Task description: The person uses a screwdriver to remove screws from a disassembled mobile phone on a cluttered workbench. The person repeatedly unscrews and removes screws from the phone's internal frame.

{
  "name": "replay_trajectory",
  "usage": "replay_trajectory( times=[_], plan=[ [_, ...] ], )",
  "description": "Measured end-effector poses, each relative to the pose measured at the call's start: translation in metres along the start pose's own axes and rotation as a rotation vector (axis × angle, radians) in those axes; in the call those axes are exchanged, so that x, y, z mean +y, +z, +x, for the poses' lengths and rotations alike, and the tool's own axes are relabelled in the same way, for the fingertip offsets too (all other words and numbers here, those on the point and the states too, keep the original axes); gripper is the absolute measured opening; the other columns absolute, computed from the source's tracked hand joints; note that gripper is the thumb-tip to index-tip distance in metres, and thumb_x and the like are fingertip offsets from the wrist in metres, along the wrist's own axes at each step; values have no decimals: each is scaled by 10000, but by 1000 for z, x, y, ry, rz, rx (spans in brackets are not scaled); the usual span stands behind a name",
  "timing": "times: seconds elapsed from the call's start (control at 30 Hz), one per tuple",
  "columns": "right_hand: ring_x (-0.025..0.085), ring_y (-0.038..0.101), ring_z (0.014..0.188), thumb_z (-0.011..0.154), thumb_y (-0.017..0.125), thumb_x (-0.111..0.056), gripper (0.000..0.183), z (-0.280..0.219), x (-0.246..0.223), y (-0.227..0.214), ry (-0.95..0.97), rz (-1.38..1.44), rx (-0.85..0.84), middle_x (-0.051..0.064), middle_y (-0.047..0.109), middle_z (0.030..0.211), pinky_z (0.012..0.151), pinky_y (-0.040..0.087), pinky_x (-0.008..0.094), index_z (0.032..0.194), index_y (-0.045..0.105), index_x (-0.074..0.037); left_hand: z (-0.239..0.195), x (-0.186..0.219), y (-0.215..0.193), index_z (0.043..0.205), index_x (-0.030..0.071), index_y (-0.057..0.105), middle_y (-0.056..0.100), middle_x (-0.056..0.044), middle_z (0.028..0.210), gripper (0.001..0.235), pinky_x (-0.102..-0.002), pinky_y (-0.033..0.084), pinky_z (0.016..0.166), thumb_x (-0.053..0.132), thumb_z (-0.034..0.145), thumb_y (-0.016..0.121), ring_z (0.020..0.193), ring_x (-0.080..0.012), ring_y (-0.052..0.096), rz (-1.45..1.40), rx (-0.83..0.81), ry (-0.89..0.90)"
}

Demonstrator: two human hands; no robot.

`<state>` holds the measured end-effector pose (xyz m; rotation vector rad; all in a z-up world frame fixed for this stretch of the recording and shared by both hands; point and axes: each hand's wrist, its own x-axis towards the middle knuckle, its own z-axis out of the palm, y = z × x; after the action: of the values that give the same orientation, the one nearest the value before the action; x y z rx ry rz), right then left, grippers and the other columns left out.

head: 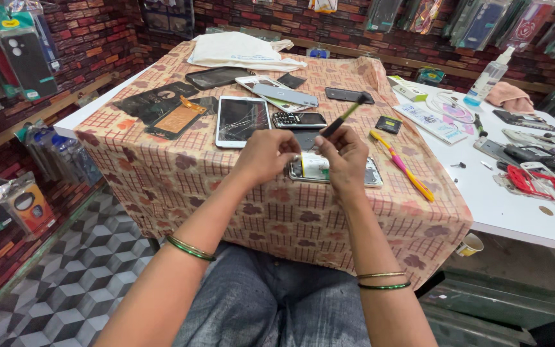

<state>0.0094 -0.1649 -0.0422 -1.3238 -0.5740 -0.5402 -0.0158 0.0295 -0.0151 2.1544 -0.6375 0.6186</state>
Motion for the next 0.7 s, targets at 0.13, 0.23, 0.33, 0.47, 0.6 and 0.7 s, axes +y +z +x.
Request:
replay_trajectory(
  times=[0.13,0.23,0.33,0.47,0.6,0.7],
  plan=[
    [87,625,774,913,791,-50,177,-1,-2,1,2,41,82,18,645,875,725,557,236,1008,646,-14,0,8,1,864,97,748,759,-85,884,95,-415,559,754,51,783,767,878,-282,732,178,-46,119],
    [86,621,774,918,795,-59,177,-1,-2,1,-3,70,95,16,644,881,728,556,237,1008,648,-15,4,10,3,821,108,728,746,-74,871,104,-445,539,740,52,745,772,895,-298,715,278,-68,178],
    [90,622,773,918,795,-61,180,-1,-2,1,0,112,100,16,647,885,727,550,240,1017,651,-17,9,8,6,809,122,704,728,-58,877,79,-460,529,724,61,779,744,913,-291,702,385,-114,215],
    [98,627,777,921,784,-66,177,-1,-3,1,25,161,118,28,668,894,727,545,244,1037,657,-21,11,3,12,830,138,688,706,-39,936,94,-449,538,760,46,814,679,967,-286,670,590,-126,317],
    [106,629,803,939,770,-71,170,-1,-4,-1,54,234,131,38,669,905,745,556,261,1042,645,-19,14,-3,17,902,93,668,691,-77,996,79,-446,530,815,67,828,655,1024,-294,636,670,-167,367],
    [118,642,812,949,751,-68,161,0,-2,-2,62,256,148,48,678,924,729,557,275,1035,625,-18,15,-7,18,945,60,645,678,-115,1044,96,-448,524,831,85,855,625,1055,-306,619,699,-234,343]
  ],
)
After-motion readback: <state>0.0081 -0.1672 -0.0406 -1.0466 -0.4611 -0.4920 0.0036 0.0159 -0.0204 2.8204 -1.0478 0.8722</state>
